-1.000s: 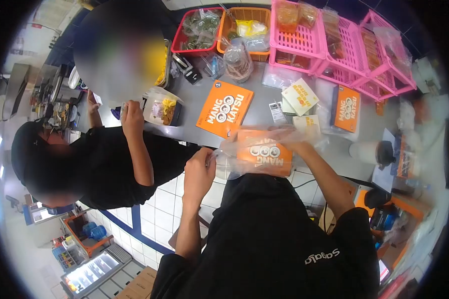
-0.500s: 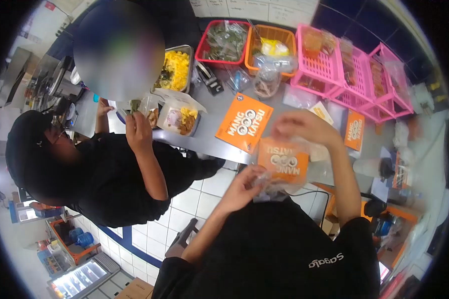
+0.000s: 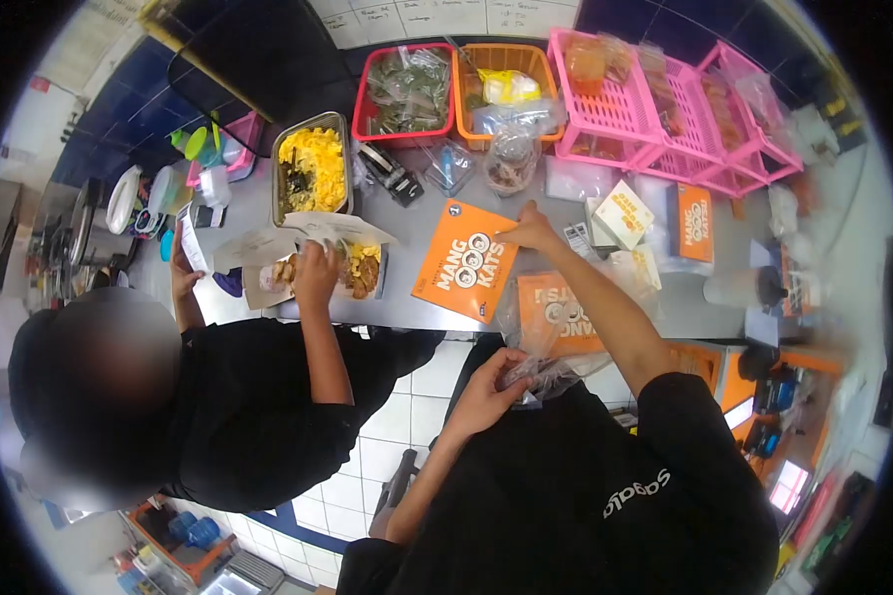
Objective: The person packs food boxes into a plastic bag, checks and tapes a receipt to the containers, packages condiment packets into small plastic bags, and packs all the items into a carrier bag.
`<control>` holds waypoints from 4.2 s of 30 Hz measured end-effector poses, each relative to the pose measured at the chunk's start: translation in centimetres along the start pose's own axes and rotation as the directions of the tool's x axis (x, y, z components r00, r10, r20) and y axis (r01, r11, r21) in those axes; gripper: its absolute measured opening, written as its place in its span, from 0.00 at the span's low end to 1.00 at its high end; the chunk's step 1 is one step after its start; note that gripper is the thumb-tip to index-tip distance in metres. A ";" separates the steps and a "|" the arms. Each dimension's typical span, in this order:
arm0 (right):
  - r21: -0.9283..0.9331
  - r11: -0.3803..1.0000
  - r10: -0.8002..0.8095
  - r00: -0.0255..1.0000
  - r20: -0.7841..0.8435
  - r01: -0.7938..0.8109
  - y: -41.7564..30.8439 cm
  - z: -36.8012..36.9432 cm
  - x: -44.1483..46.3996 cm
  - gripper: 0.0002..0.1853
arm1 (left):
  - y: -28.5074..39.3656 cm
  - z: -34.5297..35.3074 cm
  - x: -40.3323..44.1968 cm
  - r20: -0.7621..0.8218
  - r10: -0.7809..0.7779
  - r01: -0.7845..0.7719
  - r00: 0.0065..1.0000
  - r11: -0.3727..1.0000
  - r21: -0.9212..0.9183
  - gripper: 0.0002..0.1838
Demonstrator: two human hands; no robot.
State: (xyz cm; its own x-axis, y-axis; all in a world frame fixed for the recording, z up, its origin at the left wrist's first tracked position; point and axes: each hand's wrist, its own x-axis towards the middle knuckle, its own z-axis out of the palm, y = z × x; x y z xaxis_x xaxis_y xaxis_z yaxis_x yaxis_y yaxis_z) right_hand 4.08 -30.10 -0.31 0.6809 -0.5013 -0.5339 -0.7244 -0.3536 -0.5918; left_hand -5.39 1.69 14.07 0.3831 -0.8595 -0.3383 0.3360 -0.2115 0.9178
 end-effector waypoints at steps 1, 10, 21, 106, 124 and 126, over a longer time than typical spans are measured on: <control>-0.030 1.000 0.003 0.999 -0.046 -0.005 -0.6 0.4 -0.1 0.70 | -0.2 0.0 0.2 -0.013 0.020 -0.020 1.000 0.999 -0.041 0.16; -0.230 0.969 -0.104 0.993 -0.050 0.089 -2.1 1.7 -3.3 0.63 | -6.2 -8.6 8.5 -0.405 -0.397 0.123 0.823 0.822 -0.555 0.44; 0.226 0.897 -0.399 0.916 0.049 0.379 -3.6 -12.7 -16.4 0.40 | 1.6 -4.4 3.9 -0.471 -0.135 -0.087 0.872 0.903 -0.420 0.41; 0.351 0.808 -0.578 0.755 0.310 0.474 15.6 -26.3 -34.7 0.57 | -0.8 16.8 2.6 -0.686 0.032 -0.246 0.727 0.945 -0.217 0.09; 0.186 0.685 -0.655 0.707 -0.267 0.704 17.2 -17.5 -22.7 0.29 | 1.7 16.0 2.1 -0.694 0.388 -0.162 0.607 0.915 0.369 0.18; 0.006 0.849 -0.512 0.826 -0.237 0.528 21.1 -19.3 -19.7 0.34 | 2.9 15.7 2.6 -0.706 0.407 -0.129 0.579 0.902 0.413 0.19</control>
State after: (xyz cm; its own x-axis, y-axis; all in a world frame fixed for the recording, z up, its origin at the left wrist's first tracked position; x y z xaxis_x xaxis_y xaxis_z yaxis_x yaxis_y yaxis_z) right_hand -26.69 -42.91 9.44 0.9076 -0.4197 0.0054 -0.2546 -0.5607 -0.7879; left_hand -16.95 -8.47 19.13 0.9664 -0.2553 0.0303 -0.1018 -0.2718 0.9569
